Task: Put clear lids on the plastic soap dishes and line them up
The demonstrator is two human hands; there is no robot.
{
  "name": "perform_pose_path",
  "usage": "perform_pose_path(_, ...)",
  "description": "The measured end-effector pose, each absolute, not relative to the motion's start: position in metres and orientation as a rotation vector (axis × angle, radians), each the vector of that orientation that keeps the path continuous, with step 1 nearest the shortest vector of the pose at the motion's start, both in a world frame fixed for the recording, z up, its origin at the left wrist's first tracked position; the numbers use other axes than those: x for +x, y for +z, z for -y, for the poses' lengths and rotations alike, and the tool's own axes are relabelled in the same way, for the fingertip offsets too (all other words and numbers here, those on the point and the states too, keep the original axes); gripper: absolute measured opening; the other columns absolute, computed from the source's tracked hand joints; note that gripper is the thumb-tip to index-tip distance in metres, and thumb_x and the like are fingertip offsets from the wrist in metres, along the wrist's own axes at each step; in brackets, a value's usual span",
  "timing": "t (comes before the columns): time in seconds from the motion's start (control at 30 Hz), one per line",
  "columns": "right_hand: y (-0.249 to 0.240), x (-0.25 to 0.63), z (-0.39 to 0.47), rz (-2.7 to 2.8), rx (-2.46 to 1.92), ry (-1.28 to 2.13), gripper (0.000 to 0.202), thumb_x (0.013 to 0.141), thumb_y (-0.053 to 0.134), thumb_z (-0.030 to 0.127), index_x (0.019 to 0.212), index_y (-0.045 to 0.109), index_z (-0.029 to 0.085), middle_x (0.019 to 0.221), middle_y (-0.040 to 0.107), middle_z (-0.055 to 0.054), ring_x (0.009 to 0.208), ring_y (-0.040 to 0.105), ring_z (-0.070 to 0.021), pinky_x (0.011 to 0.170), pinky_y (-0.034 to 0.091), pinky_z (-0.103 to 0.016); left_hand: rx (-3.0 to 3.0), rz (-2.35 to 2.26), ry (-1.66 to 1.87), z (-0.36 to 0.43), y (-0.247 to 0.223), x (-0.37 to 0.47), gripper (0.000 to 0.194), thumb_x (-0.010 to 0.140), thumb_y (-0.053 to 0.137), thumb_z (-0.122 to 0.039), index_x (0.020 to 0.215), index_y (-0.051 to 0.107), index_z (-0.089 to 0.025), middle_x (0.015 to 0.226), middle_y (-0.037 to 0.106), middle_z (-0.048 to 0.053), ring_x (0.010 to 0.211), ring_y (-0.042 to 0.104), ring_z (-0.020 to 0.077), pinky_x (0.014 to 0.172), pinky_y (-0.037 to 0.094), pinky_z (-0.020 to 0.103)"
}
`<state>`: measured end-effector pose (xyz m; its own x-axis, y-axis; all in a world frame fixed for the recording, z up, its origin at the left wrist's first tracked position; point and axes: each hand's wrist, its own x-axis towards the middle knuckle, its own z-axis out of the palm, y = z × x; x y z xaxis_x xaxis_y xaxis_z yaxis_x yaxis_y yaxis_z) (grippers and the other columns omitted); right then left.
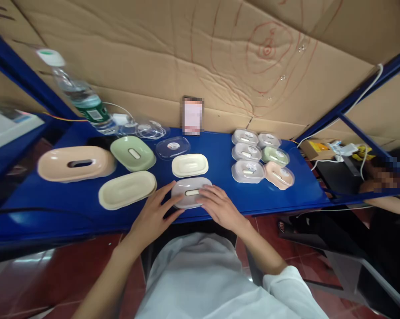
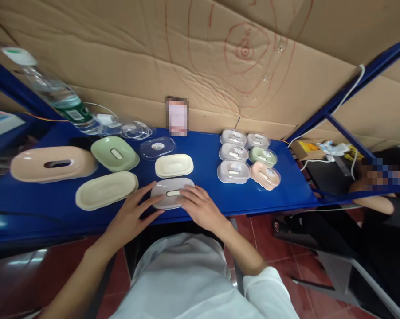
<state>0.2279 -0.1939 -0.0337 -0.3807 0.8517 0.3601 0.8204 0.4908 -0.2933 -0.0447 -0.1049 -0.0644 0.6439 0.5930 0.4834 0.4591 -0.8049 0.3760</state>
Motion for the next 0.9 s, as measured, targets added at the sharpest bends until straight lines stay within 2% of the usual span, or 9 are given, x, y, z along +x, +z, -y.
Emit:
perform_pose_path(0.1,-0.019,0.234,0.188,2.265,-1.369,0.074,0.031,0.113,0.053,0.031,0.139,0.069,0.025,0.159,0.061,-0.008,0.155,0.049,-0.0249,0.130,0.036,-0.051,2.608,-0.884,0.871,0.108,-0.060,-0.043,0.038,0.103,0.066,-0.037,0.139,0.065,-0.027,0.166,0.048,0.015,0.147,0.056,0.0342,0.119,0.053,0.053)
perform_pose_path(0.2,0.014,0.233,0.159,2.277,-1.416,0.013,0.039,0.113,0.047,0.026,0.149,0.062,0.024,0.161,0.059,-0.010,0.154,0.049,-0.0261,0.129,0.036,-0.052,2.578,-0.907,0.857,0.111,-0.055,-0.042,0.034,0.102,0.067,-0.039,0.134,0.069,-0.027,0.163,0.051,0.014,0.148,0.055,0.0355,0.121,0.050,0.057)
perform_pose_path(0.3,0.046,0.220,0.101,2.378,-1.365,-0.018,0.042,0.114,0.044,0.024,0.153,0.059,0.022,0.159,0.060,-0.011,0.150,0.052,-0.0271,0.126,0.037,-0.051,2.541,-0.915,0.842,0.113,-0.052,-0.043,0.034,0.101,0.068,-0.042,0.132,0.070,-0.028,0.161,0.053,0.012,0.150,0.052,0.0364,0.123,0.047,0.060)
perform_pose_path(0.37,0.056,0.208,0.050,2.474,-1.301,0.025,0.042,0.112,0.047,0.023,0.153,0.058,0.021,0.158,0.061,-0.012,0.149,0.052,-0.0264,0.124,0.039,-0.050,2.507,-0.916,0.841,0.114,-0.050,-0.043,0.035,0.101,0.069,-0.044,0.131,0.071,-0.027,0.161,0.054,0.012,0.149,0.053,0.0346,0.123,0.049,0.057)
perform_pose_path(0.47,0.051,0.198,-0.026,2.612,-1.394,0.125,0.057,0.100,0.068,0.017,0.156,0.055,0.019,0.166,0.051,-0.016,0.154,0.046,-0.0340,0.124,0.039,-0.057,2.482,-0.906,0.843,0.115,-0.047,-0.044,0.035,0.101,0.069,-0.043,0.131,0.070,-0.026,0.162,0.052,0.012,0.147,0.057,0.0313,0.121,0.052,0.050)
perform_pose_path(0.53,0.039,0.201,-0.066,2.684,-1.390,0.233,0.066,0.093,0.076,0.017,0.156,0.055,0.018,0.165,0.051,-0.017,0.153,0.048,-0.0350,0.123,0.039,-0.058,2.484,-0.898,0.846,0.116,-0.047,-0.044,0.034,0.101,0.068,-0.042,0.131,0.070,-0.026,0.163,0.052,0.011,0.146,0.057,0.0304,0.121,0.052,0.049)
perform_pose_path(0.63,0.020,0.213,-0.097,2.737,-1.285,0.403,0.067,0.092,0.081,0.031,0.154,0.058,0.018,0.159,0.058,-0.017,0.147,0.055,-0.0346,0.123,0.041,-0.055,2.506,-0.901,0.857,0.117,-0.049,-0.045,0.033,0.102,0.068,-0.041,0.132,0.070,-0.027,0.163,0.052,0.011,0.148,0.055,0.0317,0.123,0.049,0.052)
perform_pose_path(0.77,0.000,0.223,-0.103,2.694,-1.302,0.457,0.089,0.085,0.089,0.048,0.158,0.053,0.014,0.165,0.050,-0.022,0.153,0.049,-0.0378,0.125,0.039,-0.053,2.520,-0.930,0.842,0.116,-0.054,-0.045,0.035,0.102,0.068,-0.040,0.135,0.069,-0.028,0.165,0.050,0.011,0.149,0.052,0.0352,0.124,0.048,0.059)
perform_pose_path(0.9,-0.009,0.223,-0.102,2.676,-1.156,0.376,0.070,0.095,0.078,0.049,0.154,0.058,0.016,0.156,0.061,-0.018,0.145,0.058,-0.0332,0.122,0.044,-0.049,2.507,-0.928,0.846,0.116,-0.054,-0.044,0.035,0.103,0.067,-0.041,0.135,0.068,-0.028,0.166,0.048,0.010,0.149,0.052,0.0357,0.123,0.049,0.059)
